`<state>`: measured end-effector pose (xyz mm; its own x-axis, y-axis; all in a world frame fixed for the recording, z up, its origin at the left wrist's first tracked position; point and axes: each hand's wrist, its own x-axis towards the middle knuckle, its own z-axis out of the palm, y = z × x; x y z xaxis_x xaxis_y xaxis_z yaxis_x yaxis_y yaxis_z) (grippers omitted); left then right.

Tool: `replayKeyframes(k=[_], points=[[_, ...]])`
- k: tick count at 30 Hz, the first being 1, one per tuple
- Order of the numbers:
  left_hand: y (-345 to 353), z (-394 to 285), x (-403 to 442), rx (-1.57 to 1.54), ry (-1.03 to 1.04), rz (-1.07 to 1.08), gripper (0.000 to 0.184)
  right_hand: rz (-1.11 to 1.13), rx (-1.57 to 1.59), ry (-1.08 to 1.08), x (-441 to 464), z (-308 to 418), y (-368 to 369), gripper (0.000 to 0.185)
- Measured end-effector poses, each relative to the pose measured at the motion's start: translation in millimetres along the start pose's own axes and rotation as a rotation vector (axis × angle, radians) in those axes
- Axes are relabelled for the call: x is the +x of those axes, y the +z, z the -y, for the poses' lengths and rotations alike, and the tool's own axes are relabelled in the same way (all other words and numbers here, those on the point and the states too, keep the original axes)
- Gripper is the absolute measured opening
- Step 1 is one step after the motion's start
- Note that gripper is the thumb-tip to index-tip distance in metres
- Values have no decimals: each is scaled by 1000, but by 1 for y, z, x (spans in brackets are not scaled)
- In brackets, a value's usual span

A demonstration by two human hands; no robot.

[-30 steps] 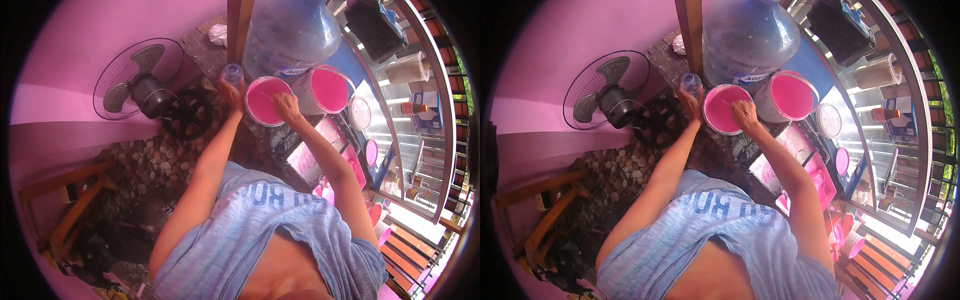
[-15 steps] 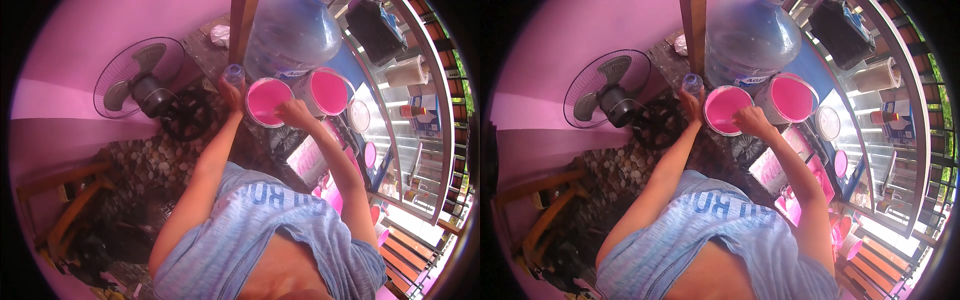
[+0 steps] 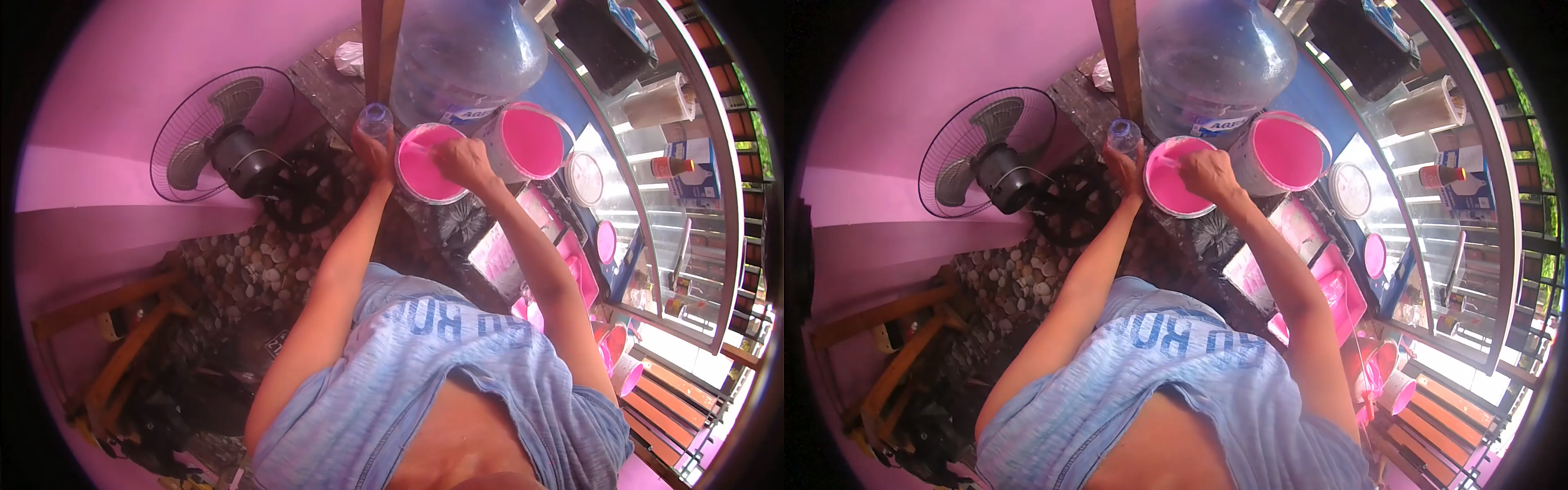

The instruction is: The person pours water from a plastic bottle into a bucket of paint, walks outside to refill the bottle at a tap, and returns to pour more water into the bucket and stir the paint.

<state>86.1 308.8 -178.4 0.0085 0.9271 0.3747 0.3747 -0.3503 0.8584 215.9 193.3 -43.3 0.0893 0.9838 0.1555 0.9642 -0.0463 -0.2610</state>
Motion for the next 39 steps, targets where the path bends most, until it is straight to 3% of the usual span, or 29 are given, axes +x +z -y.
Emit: replayKeyframes(k=[10, 13, 19, 22, 29, 32, 38, 39], points=[[1, 1, 1, 41, 50, -32, 80, -67, -61, 312, -23, 0, -14, 22], [1, 2, 2, 36, 45, -26, 79, 52, -91, 254, -23, 9, -20, 17], [2, 5, 3, 55, 98, -36, 78, -77, -85, -154, -8, -4, -15, 8], [3, 8, 2, 85, 110, -41, 76, 13, -121, -174, -1, -14, -17, 8], [4, 9, 3, 101, 116, -45, 74, 282, -156, 60, -6, -6, -32, 21], [3, 8, 3, 86, 117, -49, 73, 431, -185, 3, -9, -17, -20, 20], [8, 9, 2, 26, 88, -80, 72, 180, -95, -218, 7, -25, -6, 13], [8, 9, 2, 25, 82, -78, 73, 221, -138, -244, 10, -32, 2, 12]])
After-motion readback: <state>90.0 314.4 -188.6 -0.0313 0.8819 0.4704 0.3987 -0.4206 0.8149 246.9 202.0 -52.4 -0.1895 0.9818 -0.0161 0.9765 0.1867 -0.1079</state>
